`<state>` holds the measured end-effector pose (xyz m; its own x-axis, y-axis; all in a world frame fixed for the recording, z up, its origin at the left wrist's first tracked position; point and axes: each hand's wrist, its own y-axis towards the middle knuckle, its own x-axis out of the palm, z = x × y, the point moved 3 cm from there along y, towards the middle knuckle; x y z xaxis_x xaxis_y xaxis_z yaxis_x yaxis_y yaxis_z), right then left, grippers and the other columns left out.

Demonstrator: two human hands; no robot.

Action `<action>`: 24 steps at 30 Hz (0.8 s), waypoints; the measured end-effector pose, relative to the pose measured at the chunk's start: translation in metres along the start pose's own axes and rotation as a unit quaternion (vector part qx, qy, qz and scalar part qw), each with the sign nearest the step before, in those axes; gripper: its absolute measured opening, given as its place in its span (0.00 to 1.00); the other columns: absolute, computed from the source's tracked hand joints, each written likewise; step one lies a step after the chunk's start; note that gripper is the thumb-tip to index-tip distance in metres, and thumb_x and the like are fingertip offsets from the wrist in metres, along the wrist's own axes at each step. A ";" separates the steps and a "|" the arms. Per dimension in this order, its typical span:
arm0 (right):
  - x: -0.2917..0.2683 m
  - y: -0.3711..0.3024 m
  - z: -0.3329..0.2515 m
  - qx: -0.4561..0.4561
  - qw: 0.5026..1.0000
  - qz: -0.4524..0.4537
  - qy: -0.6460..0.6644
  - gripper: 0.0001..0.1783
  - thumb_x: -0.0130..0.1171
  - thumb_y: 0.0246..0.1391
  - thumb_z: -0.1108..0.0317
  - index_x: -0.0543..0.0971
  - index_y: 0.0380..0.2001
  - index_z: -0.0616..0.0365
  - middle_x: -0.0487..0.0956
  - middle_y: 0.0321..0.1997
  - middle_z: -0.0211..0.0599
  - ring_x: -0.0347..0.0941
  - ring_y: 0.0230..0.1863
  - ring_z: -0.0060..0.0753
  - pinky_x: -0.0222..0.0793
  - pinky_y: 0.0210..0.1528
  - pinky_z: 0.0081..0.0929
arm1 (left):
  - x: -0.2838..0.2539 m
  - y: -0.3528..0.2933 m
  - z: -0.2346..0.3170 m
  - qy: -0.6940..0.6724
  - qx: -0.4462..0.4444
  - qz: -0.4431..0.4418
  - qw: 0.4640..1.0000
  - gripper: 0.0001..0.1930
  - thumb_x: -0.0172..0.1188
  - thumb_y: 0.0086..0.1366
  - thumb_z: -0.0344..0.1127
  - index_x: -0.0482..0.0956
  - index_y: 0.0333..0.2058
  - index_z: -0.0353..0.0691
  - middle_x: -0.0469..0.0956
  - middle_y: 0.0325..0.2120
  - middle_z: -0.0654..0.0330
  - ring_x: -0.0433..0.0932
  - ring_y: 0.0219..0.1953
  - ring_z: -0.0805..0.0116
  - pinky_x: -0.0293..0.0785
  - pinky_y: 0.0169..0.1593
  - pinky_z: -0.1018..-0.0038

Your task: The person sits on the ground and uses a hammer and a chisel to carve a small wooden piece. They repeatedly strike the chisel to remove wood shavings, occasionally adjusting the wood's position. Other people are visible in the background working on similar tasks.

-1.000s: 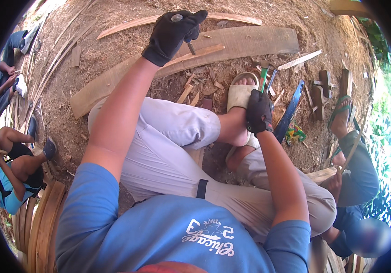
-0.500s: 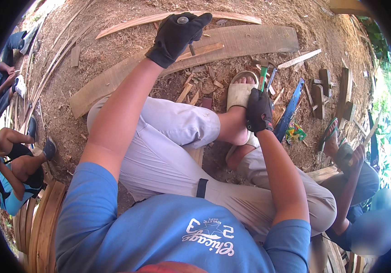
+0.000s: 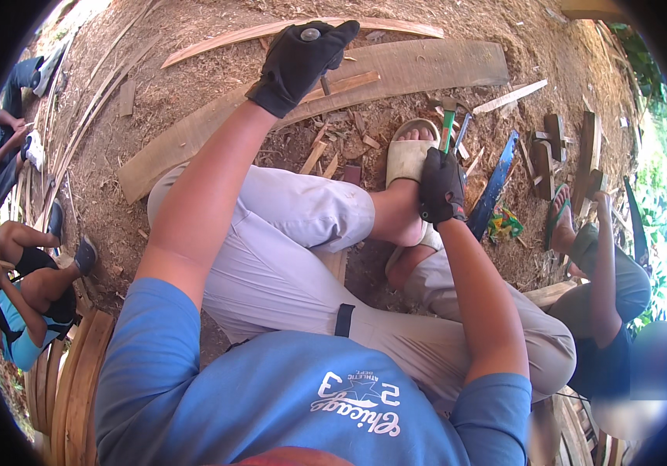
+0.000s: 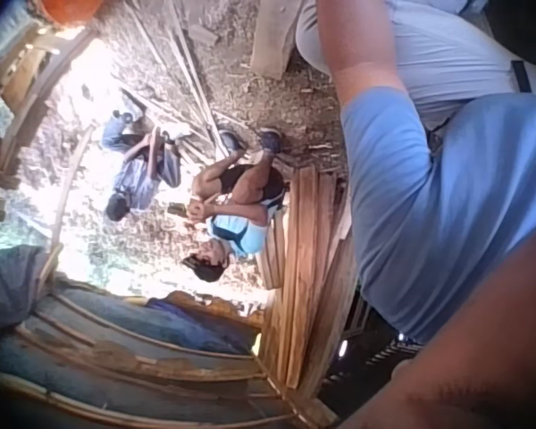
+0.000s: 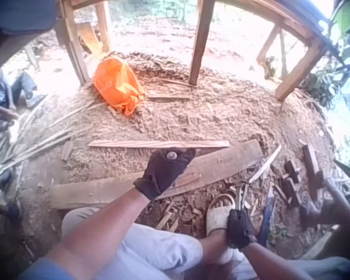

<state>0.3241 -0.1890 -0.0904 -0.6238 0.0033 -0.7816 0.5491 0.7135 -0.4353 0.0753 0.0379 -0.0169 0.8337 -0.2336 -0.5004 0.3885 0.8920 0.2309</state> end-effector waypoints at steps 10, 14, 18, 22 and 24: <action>-0.001 0.000 -0.001 -0.045 0.998 -0.019 -0.026 0.27 0.43 0.68 0.50 0.81 0.41 0.64 0.81 0.45 0.65 0.76 0.50 0.69 0.69 0.53 0.59 | 0.000 -0.006 0.017 -0.076 -0.070 -0.016 0.995 0.26 0.62 0.70 0.56 0.80 0.19 0.42 0.73 0.14 0.68 0.70 0.20 0.76 0.69 0.31 0.71; -0.002 0.002 0.001 -0.043 0.999 0.007 -0.009 0.27 0.46 0.66 0.50 0.81 0.39 0.65 0.82 0.41 0.63 0.79 0.46 0.67 0.70 0.52 0.55 | 0.005 -0.006 0.014 -0.053 -0.115 -0.034 0.991 0.25 0.64 0.69 0.55 0.81 0.20 0.42 0.74 0.15 0.68 0.70 0.21 0.76 0.68 0.30 0.73; -0.002 0.003 0.001 -0.021 1.000 -0.004 -0.008 0.28 0.48 0.67 0.49 0.83 0.41 0.66 0.83 0.41 0.63 0.80 0.45 0.67 0.72 0.52 0.53 | 0.004 -0.010 0.002 -0.093 -0.134 -0.027 0.986 0.23 0.65 0.69 0.53 0.82 0.21 0.42 0.75 0.15 0.68 0.70 0.22 0.77 0.68 0.31 0.74; -0.002 0.003 0.005 -0.011 1.000 -0.003 0.006 0.28 0.49 0.67 0.48 0.83 0.40 0.66 0.84 0.39 0.62 0.81 0.44 0.64 0.72 0.50 0.52 | 0.008 -0.014 0.012 -0.073 -0.162 -0.033 0.984 0.23 0.66 0.69 0.53 0.82 0.20 0.42 0.74 0.16 0.70 0.69 0.22 0.78 0.67 0.31 0.74; -0.004 0.002 0.002 -0.006 1.000 -0.012 0.011 0.28 0.49 0.66 0.48 0.82 0.40 0.66 0.84 0.39 0.62 0.81 0.44 0.64 0.72 0.50 0.52 | 0.009 -0.016 0.016 -0.062 -0.161 -0.034 0.984 0.23 0.66 0.69 0.52 0.81 0.19 0.43 0.74 0.16 0.71 0.69 0.22 0.79 0.67 0.31 0.74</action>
<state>0.3287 -0.1889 -0.0886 -0.6488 0.0002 -0.7609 0.5264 0.7222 -0.4486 0.0825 0.0155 -0.0116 0.8597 -0.3240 -0.3948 0.3165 0.9447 -0.0859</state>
